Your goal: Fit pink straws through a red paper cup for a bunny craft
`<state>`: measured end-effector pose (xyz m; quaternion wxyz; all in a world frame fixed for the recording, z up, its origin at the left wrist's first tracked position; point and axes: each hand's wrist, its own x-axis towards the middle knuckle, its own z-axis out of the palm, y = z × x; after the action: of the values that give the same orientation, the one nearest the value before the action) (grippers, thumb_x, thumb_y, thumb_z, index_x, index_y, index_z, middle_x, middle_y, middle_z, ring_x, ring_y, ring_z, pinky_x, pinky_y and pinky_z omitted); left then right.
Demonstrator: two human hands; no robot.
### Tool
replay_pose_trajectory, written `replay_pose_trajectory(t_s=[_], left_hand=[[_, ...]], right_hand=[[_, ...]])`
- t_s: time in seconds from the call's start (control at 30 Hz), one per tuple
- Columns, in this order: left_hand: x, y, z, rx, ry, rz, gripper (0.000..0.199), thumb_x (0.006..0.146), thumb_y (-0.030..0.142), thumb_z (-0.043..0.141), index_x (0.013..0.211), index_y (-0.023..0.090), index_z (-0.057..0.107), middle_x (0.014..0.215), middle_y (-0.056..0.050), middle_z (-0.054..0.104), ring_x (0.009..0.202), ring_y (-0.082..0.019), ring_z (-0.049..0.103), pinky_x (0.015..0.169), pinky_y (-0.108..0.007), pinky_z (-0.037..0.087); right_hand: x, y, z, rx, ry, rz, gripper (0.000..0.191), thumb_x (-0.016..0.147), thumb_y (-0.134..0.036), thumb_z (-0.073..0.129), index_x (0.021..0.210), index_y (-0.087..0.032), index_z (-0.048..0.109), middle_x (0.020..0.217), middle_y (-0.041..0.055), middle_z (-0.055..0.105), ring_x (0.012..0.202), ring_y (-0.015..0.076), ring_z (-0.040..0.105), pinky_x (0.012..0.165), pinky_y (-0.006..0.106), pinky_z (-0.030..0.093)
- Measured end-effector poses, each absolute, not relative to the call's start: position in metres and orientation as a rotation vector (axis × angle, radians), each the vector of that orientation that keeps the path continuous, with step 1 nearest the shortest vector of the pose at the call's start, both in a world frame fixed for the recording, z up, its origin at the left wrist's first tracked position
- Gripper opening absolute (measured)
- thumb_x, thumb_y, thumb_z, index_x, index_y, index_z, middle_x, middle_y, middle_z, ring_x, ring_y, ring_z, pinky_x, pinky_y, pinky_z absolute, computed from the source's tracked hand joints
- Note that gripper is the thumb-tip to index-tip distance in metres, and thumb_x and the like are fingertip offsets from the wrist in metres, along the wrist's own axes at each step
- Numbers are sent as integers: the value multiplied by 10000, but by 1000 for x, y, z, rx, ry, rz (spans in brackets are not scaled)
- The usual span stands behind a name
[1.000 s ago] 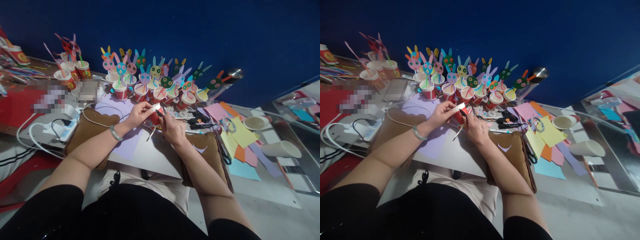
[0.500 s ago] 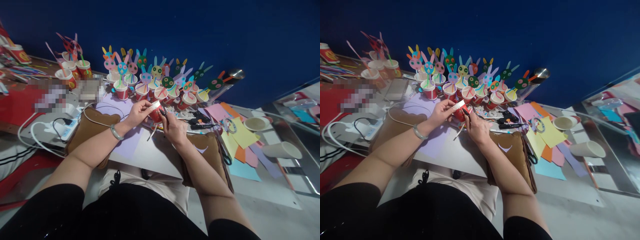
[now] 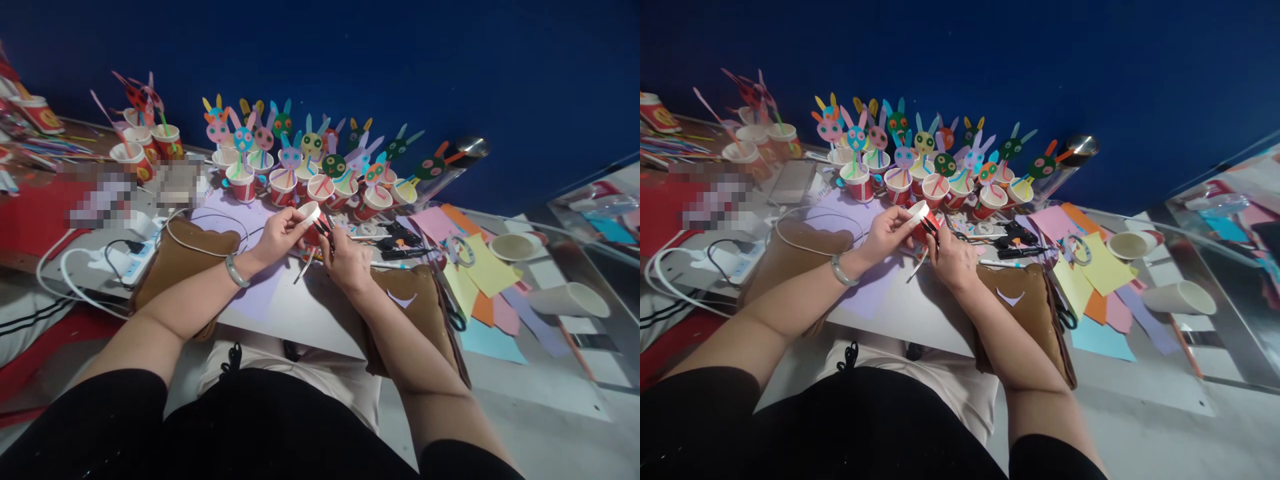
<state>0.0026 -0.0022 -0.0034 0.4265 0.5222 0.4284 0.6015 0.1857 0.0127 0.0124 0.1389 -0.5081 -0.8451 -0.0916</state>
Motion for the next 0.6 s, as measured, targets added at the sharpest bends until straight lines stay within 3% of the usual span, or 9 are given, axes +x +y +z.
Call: replay_pose_trajectory(t_s=[0.6], left_hand=[[7,-8,2,1278,1089,1526,433,863,577,765,890,180,594,570,44,625,486,-82,627,480,-169,495]], right_hand=[[183,11,14,-1480,-2447,-243,453,1094,-443,352,1024,-124,666,849,128,782,615,170,623,569,317,169]])
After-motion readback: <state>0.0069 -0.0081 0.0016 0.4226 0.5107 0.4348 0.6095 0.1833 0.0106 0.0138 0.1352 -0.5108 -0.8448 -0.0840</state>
